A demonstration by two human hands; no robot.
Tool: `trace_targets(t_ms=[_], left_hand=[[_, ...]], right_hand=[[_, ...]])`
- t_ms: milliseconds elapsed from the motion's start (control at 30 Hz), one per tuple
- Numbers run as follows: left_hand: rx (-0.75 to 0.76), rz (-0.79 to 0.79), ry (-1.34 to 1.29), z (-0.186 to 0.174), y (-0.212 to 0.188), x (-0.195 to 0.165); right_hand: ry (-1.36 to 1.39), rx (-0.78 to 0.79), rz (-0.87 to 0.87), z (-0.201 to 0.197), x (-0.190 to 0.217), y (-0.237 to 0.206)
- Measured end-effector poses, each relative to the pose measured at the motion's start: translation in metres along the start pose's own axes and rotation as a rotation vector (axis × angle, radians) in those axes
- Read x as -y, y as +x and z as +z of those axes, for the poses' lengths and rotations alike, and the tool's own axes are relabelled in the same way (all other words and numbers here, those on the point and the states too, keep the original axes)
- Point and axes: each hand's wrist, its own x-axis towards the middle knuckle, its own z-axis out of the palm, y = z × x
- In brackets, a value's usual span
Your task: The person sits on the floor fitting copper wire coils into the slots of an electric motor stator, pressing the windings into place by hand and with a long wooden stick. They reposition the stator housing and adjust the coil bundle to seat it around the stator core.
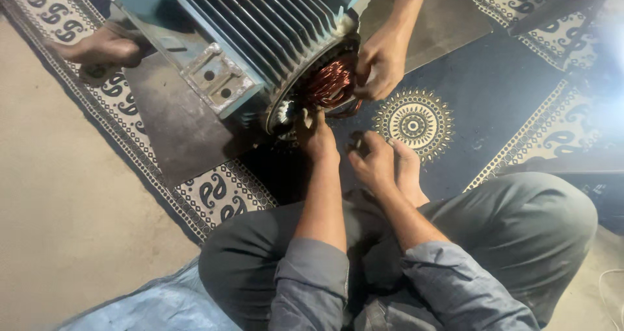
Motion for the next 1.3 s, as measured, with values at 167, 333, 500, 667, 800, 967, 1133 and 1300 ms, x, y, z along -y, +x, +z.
trace_targets(t_ms=[167, 333, 500, 667, 800, 967, 1133, 1300], left_hand=[[-0.153, 0.004, 0.489, 0.013, 0.004, -0.001], [-0.149, -0.062, 0.587, 0.025, -0.001, 0.008], [-0.094, 0.058, 0.685, 0.024, -0.003, 0.013], [-0.075, 0.215, 0.325, 0.014, -0.019, 0.018], [-0.054, -0.027, 0.202, -0.005, -0.009, 0.02], [-0.082, -0.297, -0.067, -0.024, 0.014, 0.019], [0.126, -0.562, -0.424, -0.043, 0.021, 0.022], [0.691, -0.266, -0.423, -0.054, 0.025, 0.032]], right_hand=[[-0.346, 0.661, 0.113, -0.007, -0.01, -0.019], [-0.498, 0.932, 0.249, -0.033, -0.005, -0.036], [-0.555, 0.814, 0.181, -0.06, 0.015, -0.075], [-0.49, 0.813, 0.138, -0.054, 0.014, -0.086], [-0.38, 0.846, 0.257, -0.039, 0.014, -0.077], [-0.26, 0.633, 0.209, -0.028, 0.027, -0.067], [0.007, 0.533, 0.171, -0.026, 0.04, -0.053], [0.016, 0.589, 0.134, -0.025, 0.038, -0.056]])
